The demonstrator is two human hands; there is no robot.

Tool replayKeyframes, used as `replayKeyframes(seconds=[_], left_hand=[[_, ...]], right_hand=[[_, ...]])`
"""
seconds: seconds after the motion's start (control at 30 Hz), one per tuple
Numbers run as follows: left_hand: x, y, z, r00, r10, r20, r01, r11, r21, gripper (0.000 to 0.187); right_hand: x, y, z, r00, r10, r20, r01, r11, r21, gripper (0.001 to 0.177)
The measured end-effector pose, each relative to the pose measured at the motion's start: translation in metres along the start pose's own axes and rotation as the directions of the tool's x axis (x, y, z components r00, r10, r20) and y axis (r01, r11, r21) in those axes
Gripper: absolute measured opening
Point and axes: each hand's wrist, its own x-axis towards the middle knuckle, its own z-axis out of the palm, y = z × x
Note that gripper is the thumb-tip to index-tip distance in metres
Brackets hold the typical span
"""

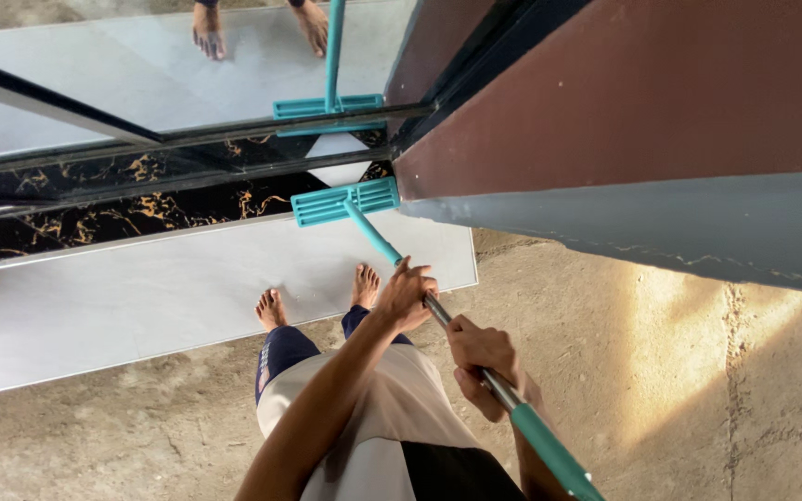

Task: The person mops a tiled floor around furniture and a doorway using a sponge mop and a red bucket.

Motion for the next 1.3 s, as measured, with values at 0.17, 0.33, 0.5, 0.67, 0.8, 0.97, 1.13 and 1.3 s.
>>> replayKeyframes(seconds=[0.17,0.33,0.5,0.67,0.8,0.97,1.13,1.3], left_hand=[[-0.013,-0.001,-0.012,0.996,-0.025,0.084,0.022,0.999,0.036,0.012],[-0.022,-0.003,-0.03,1.0,-0.02,0.008,0.02,0.998,0.053,0.013],[-0.035,0.02,-0.083,0.925,-0.361,0.119,0.354,0.932,0.079,0.004],[-0.048,-0.016,-0.091,0.946,-0.323,0.032,0.32,0.945,0.074,0.008],[-0.05,-0.058,-0.065,0.973,-0.197,-0.118,0.202,0.979,0.034,0.01],[-0.047,-0.071,-0.078,0.99,-0.137,-0.045,0.139,0.989,0.044,0.01],[-0.083,-0.064,-0.129,0.948,-0.262,0.179,0.258,0.965,0.045,0.016],[-0.128,-0.093,-0.151,0.956,-0.169,0.238,0.124,0.974,0.19,0.024]], right_hand=[[0.009,-0.004,0.01,0.997,-0.009,0.072,0.004,0.998,0.068,0.021],[0.028,-0.01,0.018,0.994,-0.02,0.11,0.011,0.996,0.084,0.021],[0.045,-0.007,0.022,0.98,-0.065,0.19,0.037,0.989,0.146,0.022],[0.045,0.03,0.041,0.982,-0.127,0.141,0.088,0.964,0.251,0.023],[0.031,0.069,0.062,0.99,-0.109,0.094,0.086,0.973,0.214,0.025],[0.041,0.079,0.076,0.994,-0.105,0.042,0.088,0.952,0.293,0.028],[0.053,0.045,0.117,0.997,-0.044,-0.062,0.062,0.942,0.329,0.023],[0.052,0.024,0.185,0.968,0.029,-0.25,0.063,0.934,0.353,0.021]])
